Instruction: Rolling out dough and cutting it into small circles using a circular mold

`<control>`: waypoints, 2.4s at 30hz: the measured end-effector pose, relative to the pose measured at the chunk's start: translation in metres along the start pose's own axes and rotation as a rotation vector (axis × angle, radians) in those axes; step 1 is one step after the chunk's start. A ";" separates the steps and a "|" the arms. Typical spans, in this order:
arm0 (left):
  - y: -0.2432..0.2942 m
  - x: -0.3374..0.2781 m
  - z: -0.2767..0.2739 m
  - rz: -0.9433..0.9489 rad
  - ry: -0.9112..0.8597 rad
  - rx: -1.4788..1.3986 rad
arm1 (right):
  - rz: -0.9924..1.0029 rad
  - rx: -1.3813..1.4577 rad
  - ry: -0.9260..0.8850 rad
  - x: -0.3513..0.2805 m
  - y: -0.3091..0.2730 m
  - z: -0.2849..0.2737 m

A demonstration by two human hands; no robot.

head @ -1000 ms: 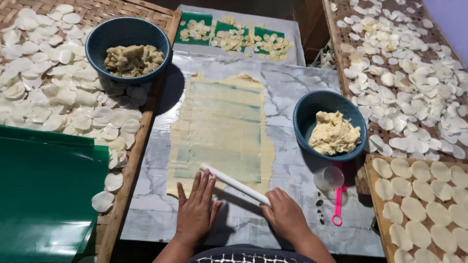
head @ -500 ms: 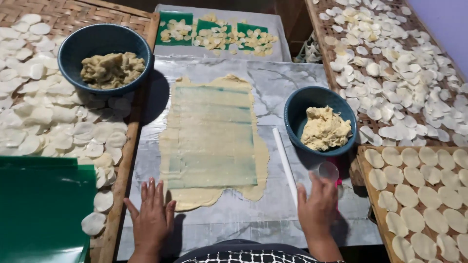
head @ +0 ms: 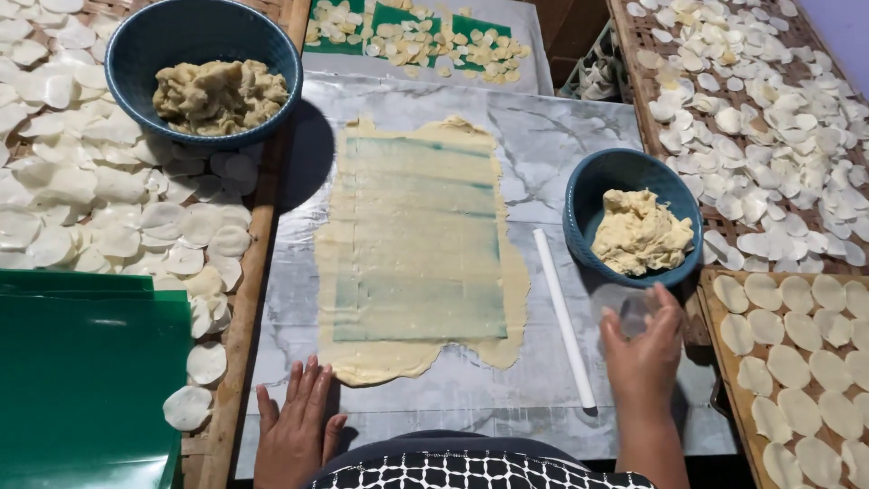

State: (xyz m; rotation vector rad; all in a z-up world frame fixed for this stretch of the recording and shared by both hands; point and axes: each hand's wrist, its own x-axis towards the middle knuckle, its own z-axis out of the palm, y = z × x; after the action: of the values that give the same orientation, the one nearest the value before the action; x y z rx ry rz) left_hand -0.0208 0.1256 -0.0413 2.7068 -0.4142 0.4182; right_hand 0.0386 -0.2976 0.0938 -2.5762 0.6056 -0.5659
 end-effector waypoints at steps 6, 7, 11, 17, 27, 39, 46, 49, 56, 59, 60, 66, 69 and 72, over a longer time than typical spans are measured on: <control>-0.003 0.002 0.003 -0.010 -0.065 0.016 | -0.312 0.303 -0.403 -0.025 -0.043 0.030; -0.003 0.003 0.001 -0.016 -0.073 0.018 | -0.309 0.305 -0.413 -0.027 -0.043 0.037; 0.000 0.005 -0.002 -0.022 -0.111 0.002 | -0.426 0.373 -0.387 -0.034 -0.037 0.055; 0.004 0.011 -0.009 -0.034 -0.114 -0.015 | -0.477 0.307 -0.384 -0.033 -0.036 0.064; 0.003 0.012 -0.010 -0.043 -0.133 -0.025 | -0.458 0.264 -0.431 -0.029 -0.040 0.075; 0.003 0.011 -0.007 -0.043 -0.109 0.016 | -0.490 0.237 -0.468 -0.026 -0.053 0.082; 0.004 0.013 -0.008 -0.070 -0.116 0.028 | -0.358 0.240 -0.625 -0.004 -0.071 0.075; 0.006 0.015 -0.007 -0.116 -0.123 -0.009 | -0.400 0.407 -0.396 -0.001 -0.083 0.086; 0.006 0.016 -0.001 -0.166 -0.120 0.031 | -0.346 0.108 -0.199 -0.018 -0.089 0.121; 0.006 0.017 0.000 -0.171 -0.128 0.049 | -0.372 0.076 -0.190 -0.018 -0.086 0.121; 0.005 0.017 0.000 -0.170 -0.127 0.057 | -0.391 0.050 -0.218 -0.018 -0.085 0.120; -0.002 0.010 0.009 -0.178 -0.180 0.092 | -0.389 0.039 -0.245 -0.015 -0.085 0.121; -0.002 0.008 0.012 -0.165 -0.137 0.089 | -0.374 0.050 -0.235 -0.015 -0.084 0.123; 0.000 0.013 0.006 -0.157 -0.145 0.111 | -0.413 0.045 -0.194 -0.013 -0.086 0.123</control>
State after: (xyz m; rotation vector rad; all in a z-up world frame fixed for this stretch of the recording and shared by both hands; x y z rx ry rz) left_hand -0.0079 0.1201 -0.0427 2.8626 -0.2198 0.2071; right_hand 0.1137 -0.1824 0.0308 -2.6818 -0.0075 -0.4410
